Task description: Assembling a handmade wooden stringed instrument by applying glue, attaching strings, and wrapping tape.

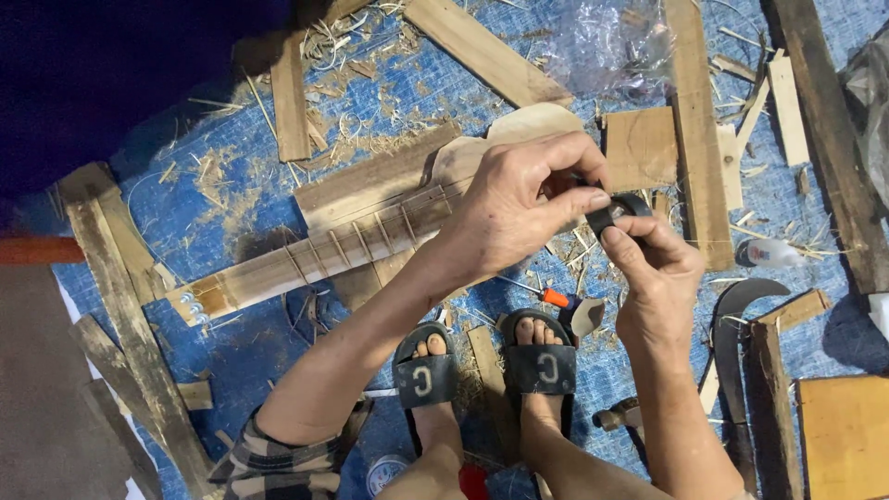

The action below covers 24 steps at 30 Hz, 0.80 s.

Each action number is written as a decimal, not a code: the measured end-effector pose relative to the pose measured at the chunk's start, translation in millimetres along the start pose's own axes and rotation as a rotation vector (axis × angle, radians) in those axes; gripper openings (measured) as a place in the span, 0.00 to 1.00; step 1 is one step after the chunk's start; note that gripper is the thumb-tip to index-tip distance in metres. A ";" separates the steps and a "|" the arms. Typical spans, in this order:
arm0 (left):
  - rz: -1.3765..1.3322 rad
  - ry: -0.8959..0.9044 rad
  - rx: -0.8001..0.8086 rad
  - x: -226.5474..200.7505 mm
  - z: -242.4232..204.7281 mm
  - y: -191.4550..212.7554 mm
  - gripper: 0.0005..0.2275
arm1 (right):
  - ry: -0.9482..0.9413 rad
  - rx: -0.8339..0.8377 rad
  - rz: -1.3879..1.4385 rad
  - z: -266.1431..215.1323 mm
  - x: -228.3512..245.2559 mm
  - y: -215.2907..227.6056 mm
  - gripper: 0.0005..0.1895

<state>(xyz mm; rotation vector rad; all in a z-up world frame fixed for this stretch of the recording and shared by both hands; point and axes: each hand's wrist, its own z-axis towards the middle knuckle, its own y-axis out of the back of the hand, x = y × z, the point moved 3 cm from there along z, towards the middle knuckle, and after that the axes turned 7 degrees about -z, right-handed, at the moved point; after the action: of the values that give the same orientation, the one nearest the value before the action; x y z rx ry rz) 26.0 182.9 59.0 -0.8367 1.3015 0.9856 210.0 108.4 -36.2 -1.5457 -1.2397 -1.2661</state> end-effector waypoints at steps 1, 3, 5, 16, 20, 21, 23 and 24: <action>0.085 -0.097 -0.015 0.1 1.4 2.3 0.05 | 0.050 -0.013 -0.120 -1.9 0.8 1.4 0.05; 0.168 -0.192 -0.029 11.0 5.6 4.2 0.05 | 0.098 -0.026 -0.241 -5.9 4.2 -0.4 0.05; 0.355 -0.375 -0.082 27.2 10.1 4.3 0.05 | 0.334 -0.068 -0.509 -11.5 16.4 -7.7 0.08; 0.528 -0.253 -0.203 190.2 42.3 1.8 0.07 | 0.533 -0.319 -1.119 27.8 -54.3 -38.4 0.10; 0.521 -0.196 -0.202 210.8 51.4 6.5 0.07 | 0.507 -0.305 -1.130 33.1 -53.3 -44.2 0.10; 0.520 -0.192 -0.203 217.1 53.6 6.5 0.07 | 0.506 -0.302 -1.132 33.5 -54.9 -44.7 0.10; 0.554 -0.223 -0.209 228.6 57.0 5.8 0.08 | 0.506 -0.310 -1.169 33.6 -58.0 -45.8 0.10; 0.554 -0.220 -0.209 224.7 56.2 7.4 0.08 | 0.504 -0.307 -1.170 33.4 -56.6 -46.9 0.10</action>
<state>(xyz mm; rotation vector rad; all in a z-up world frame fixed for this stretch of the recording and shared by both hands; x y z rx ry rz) 40.6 262.4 -158.2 -0.5045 1.2766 1.6257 170.1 139.2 -99.3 -0.4677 -1.6770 -2.4643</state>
